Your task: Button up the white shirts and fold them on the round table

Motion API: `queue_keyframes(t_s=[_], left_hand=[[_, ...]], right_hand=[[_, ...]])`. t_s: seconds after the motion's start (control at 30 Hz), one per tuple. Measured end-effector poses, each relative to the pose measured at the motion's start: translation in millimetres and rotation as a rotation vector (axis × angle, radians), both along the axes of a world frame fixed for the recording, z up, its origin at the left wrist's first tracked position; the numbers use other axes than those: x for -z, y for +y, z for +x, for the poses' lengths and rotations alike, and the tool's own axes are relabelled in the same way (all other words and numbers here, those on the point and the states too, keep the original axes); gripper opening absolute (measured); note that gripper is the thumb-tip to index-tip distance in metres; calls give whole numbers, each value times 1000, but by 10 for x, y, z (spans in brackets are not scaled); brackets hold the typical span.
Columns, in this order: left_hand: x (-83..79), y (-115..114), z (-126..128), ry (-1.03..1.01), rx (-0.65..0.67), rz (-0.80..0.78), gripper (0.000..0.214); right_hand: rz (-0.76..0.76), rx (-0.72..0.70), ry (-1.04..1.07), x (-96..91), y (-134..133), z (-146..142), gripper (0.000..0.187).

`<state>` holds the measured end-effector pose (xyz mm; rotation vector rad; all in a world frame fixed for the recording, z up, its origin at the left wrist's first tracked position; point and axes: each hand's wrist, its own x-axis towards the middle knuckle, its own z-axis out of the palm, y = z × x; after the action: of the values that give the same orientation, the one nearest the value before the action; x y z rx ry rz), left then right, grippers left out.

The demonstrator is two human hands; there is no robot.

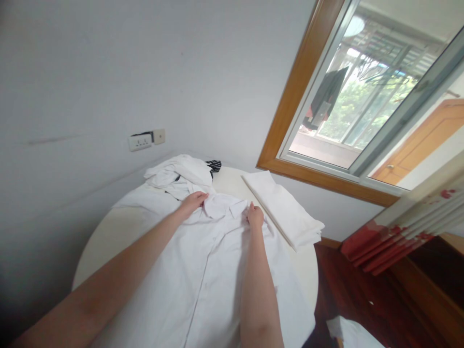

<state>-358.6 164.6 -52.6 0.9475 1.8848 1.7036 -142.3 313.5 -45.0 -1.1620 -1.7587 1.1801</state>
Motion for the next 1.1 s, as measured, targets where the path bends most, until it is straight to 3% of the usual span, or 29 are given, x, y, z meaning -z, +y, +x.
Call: queue_keyframes(t_s=[0.27,0.57,0.7,0.9,1.0,1.1], left_hand=[[-65,-63,101,53,46,-73,38],[-142,-131,91,57,156,-109,47],[-164,-181,87,-17,231,-62,48],[-202,-257,111,-70,289,-70,50],[-202,-262,107,-100,249,-22,50],[-187,-248,86,-163,235,2,46]], right_hand=[[-206,8,19,36,-1,-221,39],[-355,-46,145,-70,-46,-156,29],[-408,-31,119,-74,-13,-151,39],[-309,-65,62,-27,-41,-139,37],[-272,-137,188,-8,-77,-120,28],[-329,-154,339,-11,-89,-95,23]])
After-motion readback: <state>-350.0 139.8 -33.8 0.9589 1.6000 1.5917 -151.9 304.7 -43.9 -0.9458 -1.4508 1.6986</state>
